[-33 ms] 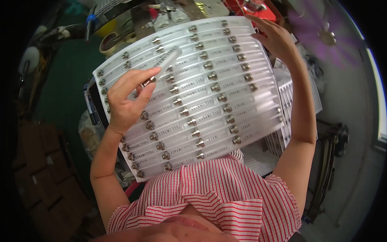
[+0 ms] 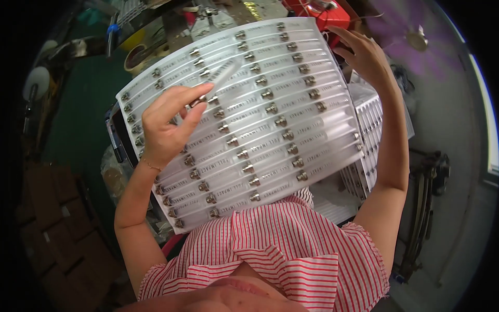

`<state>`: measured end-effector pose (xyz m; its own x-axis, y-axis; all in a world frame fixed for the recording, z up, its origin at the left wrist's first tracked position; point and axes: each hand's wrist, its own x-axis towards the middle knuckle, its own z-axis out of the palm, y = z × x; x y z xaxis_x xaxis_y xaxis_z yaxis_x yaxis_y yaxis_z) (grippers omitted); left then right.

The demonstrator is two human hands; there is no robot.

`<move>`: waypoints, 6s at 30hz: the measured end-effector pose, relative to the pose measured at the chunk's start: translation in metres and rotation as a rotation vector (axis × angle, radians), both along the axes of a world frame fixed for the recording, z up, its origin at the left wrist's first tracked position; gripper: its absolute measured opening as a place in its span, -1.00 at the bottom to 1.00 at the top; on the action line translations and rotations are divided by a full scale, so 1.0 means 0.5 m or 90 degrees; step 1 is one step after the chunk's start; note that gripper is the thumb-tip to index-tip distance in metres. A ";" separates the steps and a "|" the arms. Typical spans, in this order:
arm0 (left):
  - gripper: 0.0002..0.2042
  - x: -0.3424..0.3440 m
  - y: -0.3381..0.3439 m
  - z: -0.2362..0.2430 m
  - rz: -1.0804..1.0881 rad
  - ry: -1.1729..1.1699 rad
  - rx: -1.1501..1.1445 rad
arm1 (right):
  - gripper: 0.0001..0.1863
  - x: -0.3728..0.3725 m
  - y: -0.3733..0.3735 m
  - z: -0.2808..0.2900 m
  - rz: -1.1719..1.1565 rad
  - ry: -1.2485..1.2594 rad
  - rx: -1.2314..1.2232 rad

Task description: Organizing small metal components into a segmented plastic tray.

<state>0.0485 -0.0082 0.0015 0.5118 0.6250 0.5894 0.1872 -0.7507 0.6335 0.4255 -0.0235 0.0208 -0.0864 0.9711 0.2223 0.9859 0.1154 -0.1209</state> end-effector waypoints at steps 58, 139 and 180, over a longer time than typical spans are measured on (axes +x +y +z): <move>-0.61 -0.085 -0.040 -0.061 0.098 0.099 0.201 | -0.38 -0.344 0.305 -0.080 0.162 0.234 0.031; -0.68 -0.030 -0.049 -0.028 0.109 0.156 0.278 | -0.43 -0.307 0.305 -0.097 0.186 0.320 0.130; -0.68 0.139 -0.063 0.007 -0.140 0.052 0.096 | -0.55 0.305 -0.234 -0.086 -0.260 0.218 0.015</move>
